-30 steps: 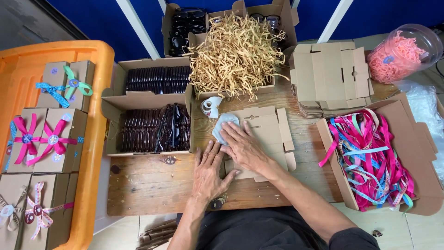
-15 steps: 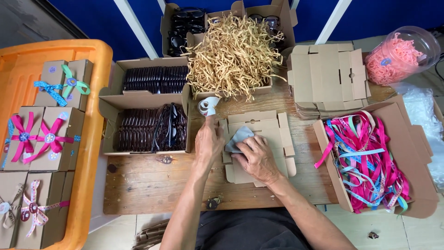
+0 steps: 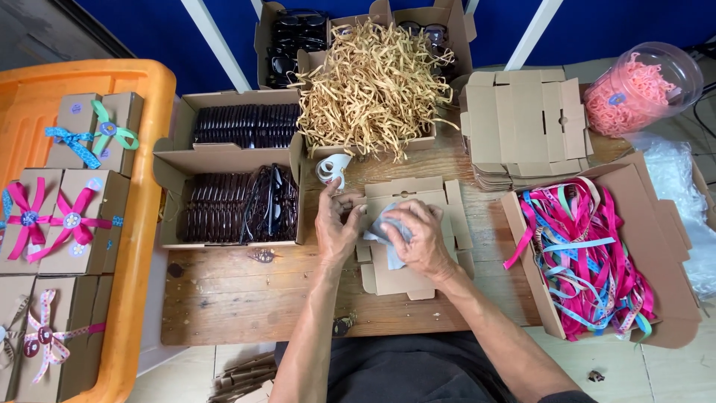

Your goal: Assembling small gift boxes by applying labels, folding cardboard, and adding decorative ribbons and shredded paper filler.

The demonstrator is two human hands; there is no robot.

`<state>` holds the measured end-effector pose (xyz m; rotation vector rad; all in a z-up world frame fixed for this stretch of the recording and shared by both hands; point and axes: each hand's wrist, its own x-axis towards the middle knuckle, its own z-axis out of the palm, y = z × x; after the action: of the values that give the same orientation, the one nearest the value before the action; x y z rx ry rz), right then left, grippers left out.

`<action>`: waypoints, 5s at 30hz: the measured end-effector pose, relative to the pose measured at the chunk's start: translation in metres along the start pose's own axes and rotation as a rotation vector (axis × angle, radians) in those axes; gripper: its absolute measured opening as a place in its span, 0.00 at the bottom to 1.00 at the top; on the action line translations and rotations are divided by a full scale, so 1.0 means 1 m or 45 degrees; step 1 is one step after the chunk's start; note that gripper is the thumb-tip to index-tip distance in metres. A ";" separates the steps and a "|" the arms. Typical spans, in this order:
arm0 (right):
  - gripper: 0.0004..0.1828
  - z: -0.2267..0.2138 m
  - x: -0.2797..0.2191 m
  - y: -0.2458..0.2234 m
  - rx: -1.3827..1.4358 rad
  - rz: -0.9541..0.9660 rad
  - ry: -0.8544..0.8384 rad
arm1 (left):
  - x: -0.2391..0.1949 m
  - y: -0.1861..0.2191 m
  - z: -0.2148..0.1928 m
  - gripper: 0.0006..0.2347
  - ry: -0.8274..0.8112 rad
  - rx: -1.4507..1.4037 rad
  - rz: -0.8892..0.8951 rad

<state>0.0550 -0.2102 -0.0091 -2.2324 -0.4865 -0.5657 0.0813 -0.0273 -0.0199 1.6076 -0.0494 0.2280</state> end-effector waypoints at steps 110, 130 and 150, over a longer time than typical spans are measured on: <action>0.56 0.010 -0.002 -0.040 -0.163 -0.224 -0.944 | -0.097 0.014 -0.033 0.47 -0.140 1.045 0.110; 0.52 0.005 -0.002 -0.023 -0.511 0.163 -0.727 | -0.089 0.028 -0.031 0.32 -0.341 1.140 0.267; 0.52 -0.012 0.016 0.020 -0.794 0.309 -0.619 | -0.090 0.020 -0.023 0.22 -0.331 1.202 0.425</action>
<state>0.0752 -0.2299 -0.0053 -2.9934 -0.2862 -0.0264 -0.0131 -0.0157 -0.0151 2.5636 -0.4705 0.3232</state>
